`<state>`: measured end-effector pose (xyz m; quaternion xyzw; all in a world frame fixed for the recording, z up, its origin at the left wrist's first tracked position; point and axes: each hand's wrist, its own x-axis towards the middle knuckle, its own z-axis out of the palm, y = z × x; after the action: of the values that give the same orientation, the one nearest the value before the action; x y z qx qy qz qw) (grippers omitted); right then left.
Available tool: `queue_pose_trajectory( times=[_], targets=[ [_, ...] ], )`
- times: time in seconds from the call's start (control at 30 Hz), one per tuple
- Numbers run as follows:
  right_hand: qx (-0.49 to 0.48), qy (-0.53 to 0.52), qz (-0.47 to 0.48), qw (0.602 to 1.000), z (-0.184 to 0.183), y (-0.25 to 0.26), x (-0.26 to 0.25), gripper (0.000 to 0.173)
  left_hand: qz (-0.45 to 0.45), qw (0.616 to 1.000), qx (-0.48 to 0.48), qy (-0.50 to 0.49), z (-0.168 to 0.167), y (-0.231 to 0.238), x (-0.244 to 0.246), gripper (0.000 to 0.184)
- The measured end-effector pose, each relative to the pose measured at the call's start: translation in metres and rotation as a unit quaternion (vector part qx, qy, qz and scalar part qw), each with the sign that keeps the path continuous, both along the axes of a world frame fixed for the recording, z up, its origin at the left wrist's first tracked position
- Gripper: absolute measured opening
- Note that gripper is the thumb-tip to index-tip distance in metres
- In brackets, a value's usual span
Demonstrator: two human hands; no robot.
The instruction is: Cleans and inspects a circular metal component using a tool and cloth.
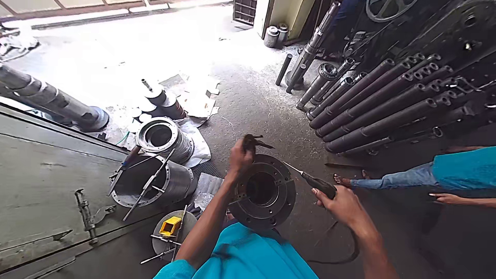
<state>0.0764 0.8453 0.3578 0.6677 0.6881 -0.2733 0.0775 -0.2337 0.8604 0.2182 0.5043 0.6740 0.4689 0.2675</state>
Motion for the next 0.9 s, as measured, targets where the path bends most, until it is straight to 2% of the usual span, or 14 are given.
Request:
queue_pose_trajectory(
  times=[0.13,0.27,0.4,0.5,0.57,0.63,0.73,0.83,0.9],
  targets=[
    [0.060,0.057,-0.073,0.994,-0.031,-0.064,0.031,0.047,0.128,0.986,-0.005,-0.102,0.000,-0.035,-0.036,0.030],
    [0.116,0.092,-0.114,0.982,-0.056,-0.112,0.052,0.048,0.194,0.969,0.004,-0.155,-0.012,-0.070,-0.052,0.025],
    [0.144,0.110,-0.135,0.974,-0.060,-0.120,0.053,0.049,0.214,0.965,-0.017,-0.151,-0.021,-0.091,-0.058,0.033],
    [0.107,0.087,-0.113,0.984,-0.056,-0.120,0.049,0.048,0.193,0.969,-0.050,-0.145,-0.028,-0.099,-0.065,0.056],
    [0.093,0.078,-0.118,0.986,-0.056,-0.126,0.053,0.047,0.177,0.972,-0.067,-0.143,-0.030,-0.106,-0.070,0.062],
    [0.075,0.080,-0.135,0.985,-0.056,-0.136,0.062,0.045,0.192,0.964,-0.094,-0.161,-0.029,-0.111,-0.073,0.049],
    [0.070,0.087,-0.166,0.980,-0.058,-0.151,0.076,0.046,0.225,0.936,-0.098,-0.252,-0.040,-0.116,-0.076,0.027],
    [0.104,0.087,-0.198,0.971,-0.058,-0.156,0.081,0.048,0.263,0.901,-0.074,-0.337,-0.048,-0.120,-0.074,0.023],
    [0.112,0.088,-0.175,0.974,-0.058,-0.151,0.077,0.050,0.289,0.879,-0.059,-0.375,-0.050,-0.121,-0.072,0.030]
  ],
)
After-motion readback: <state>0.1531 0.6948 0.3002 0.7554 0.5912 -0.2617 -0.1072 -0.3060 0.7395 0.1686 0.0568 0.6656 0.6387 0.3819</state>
